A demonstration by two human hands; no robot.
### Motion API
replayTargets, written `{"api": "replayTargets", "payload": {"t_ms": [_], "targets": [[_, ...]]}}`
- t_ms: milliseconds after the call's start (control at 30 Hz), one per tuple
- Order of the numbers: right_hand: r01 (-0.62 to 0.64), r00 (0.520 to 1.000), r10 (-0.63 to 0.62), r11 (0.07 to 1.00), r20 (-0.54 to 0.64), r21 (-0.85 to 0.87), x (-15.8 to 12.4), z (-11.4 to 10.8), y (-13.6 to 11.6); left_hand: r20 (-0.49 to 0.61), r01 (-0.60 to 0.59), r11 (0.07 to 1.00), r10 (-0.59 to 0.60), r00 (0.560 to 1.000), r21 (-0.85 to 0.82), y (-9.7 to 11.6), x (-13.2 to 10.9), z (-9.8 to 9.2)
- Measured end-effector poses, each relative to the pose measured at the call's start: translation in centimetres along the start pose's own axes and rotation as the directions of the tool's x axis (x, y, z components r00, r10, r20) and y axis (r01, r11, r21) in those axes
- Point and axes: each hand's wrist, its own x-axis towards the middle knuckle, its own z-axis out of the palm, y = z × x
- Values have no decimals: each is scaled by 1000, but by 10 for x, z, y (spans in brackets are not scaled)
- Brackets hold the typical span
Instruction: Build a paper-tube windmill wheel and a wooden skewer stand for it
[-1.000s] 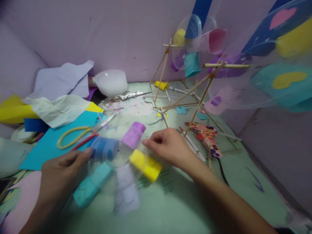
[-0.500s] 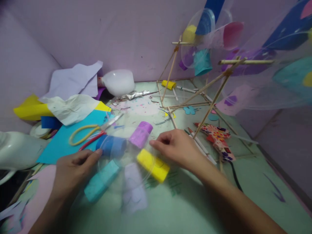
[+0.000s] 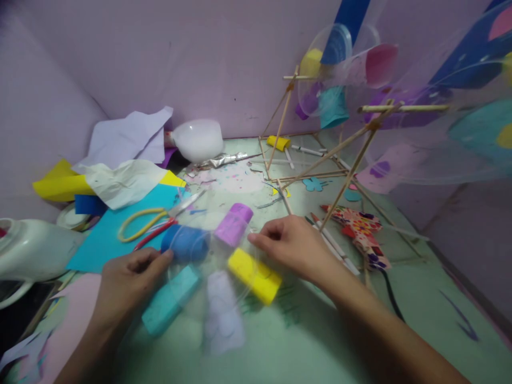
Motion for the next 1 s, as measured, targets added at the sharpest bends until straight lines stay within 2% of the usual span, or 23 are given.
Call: {"api": "replayTargets", "payload": {"t_ms": [167,267,333,367,433,500,567,600,667,767,867,933,1000], "targets": [[8,999,-9,1000,-42,-16,-2,-2,-1,0,2,1000,-2,1000,-7,0,0,0],[30,989,-38,998,-142,-61,-6,-4,-2,-42,-8,999,7,999,-32,0,-2,0],[104,948,-136,987,-287,-122,-9,-4,-5,-149,-53,998,49,988,-20,0,-4,-1],[183,907,-232,969,-351,-168,-12,-3,-6,-219,-104,995,100,970,-4,-1,-5,-2],[386,791,-481,872,-379,-301,-16,0,-10,-328,-279,959,281,902,53,-4,-6,-3],[544,690,-674,723,-264,-426,-19,5,-13,-325,-500,857,512,795,127,-7,-7,-4],[608,660,-742,621,-121,-494,-21,10,-15,-249,-657,734,677,692,170,-9,-6,-5],[615,664,-744,602,-77,-509,-21,13,-15,-212,-700,692,721,660,177,-9,-6,-5],[607,676,-733,609,-70,-510,-21,16,-14,-177,-736,654,757,629,177,-9,-5,-5],[572,653,-723,666,-225,-479,-19,15,-10,-196,-739,648,761,619,184,-9,-3,-4],[507,644,-653,755,-400,-415,-16,14,-6,-241,-706,679,733,636,200,-11,-1,-2],[452,677,-570,821,-466,-349,-14,15,-4,-283,-648,732,681,676,212,-13,0,-1],[406,722,-492,871,-487,-278,-12,16,-2,-304,-544,810,587,750,222,-16,0,1]]}}
